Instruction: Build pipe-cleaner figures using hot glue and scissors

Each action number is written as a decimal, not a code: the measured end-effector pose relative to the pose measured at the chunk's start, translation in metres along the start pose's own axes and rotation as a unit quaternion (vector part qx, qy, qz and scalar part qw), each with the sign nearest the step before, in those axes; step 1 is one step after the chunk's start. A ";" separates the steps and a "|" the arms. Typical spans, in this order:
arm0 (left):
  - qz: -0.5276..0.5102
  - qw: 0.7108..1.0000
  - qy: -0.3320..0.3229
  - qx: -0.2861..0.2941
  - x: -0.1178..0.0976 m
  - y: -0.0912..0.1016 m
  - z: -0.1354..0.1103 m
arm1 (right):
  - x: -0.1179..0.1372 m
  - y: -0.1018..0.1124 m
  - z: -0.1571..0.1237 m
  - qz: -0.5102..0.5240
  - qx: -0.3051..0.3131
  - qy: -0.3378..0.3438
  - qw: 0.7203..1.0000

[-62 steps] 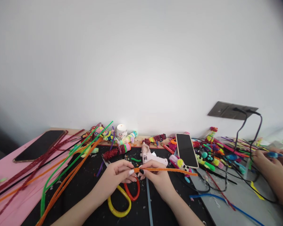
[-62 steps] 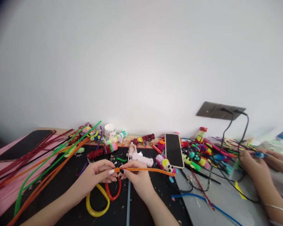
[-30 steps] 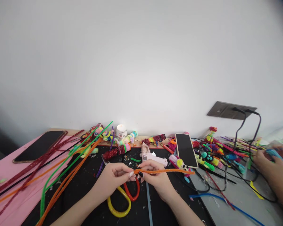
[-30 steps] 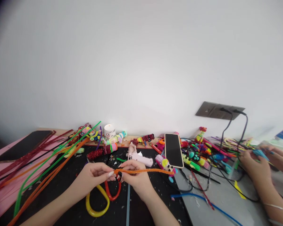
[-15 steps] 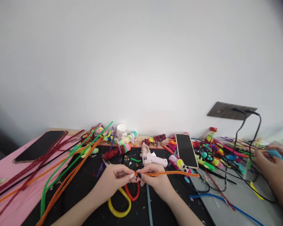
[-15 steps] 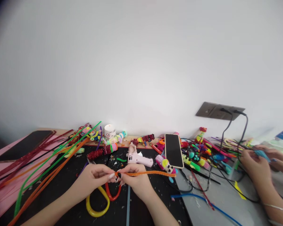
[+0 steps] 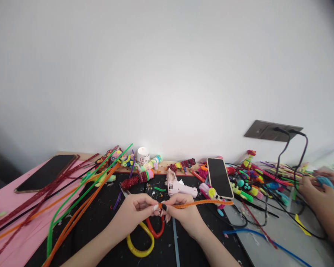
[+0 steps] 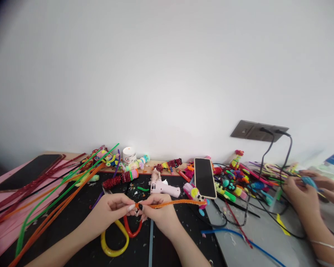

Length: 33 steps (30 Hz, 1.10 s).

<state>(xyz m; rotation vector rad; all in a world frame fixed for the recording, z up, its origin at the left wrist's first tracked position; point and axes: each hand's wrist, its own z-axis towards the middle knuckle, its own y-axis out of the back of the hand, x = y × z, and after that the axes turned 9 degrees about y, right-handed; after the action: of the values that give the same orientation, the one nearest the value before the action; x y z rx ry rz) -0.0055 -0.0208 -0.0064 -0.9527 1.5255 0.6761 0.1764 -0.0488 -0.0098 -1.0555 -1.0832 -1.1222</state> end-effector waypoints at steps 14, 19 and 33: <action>0.021 1.000 -0.011 -0.004 -0.004 -0.003 -0.001 | 0.005 -0.008 0.000 0.031 -0.011 -0.017 0.999; 0.051 0.999 -0.005 -0.017 -0.007 -0.003 -0.003 | 0.004 -0.007 0.000 0.028 -0.005 -0.007 1.000; 0.052 0.998 -0.015 -0.024 -0.005 -0.004 -0.003 | 0.004 -0.006 0.000 0.020 -0.008 -0.004 1.000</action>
<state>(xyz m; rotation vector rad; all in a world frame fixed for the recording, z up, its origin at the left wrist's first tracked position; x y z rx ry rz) -0.0032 -0.0245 -0.0009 -0.8992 1.5465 0.8020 0.1706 -0.0500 -0.0053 -1.0906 -1.0574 -1.0969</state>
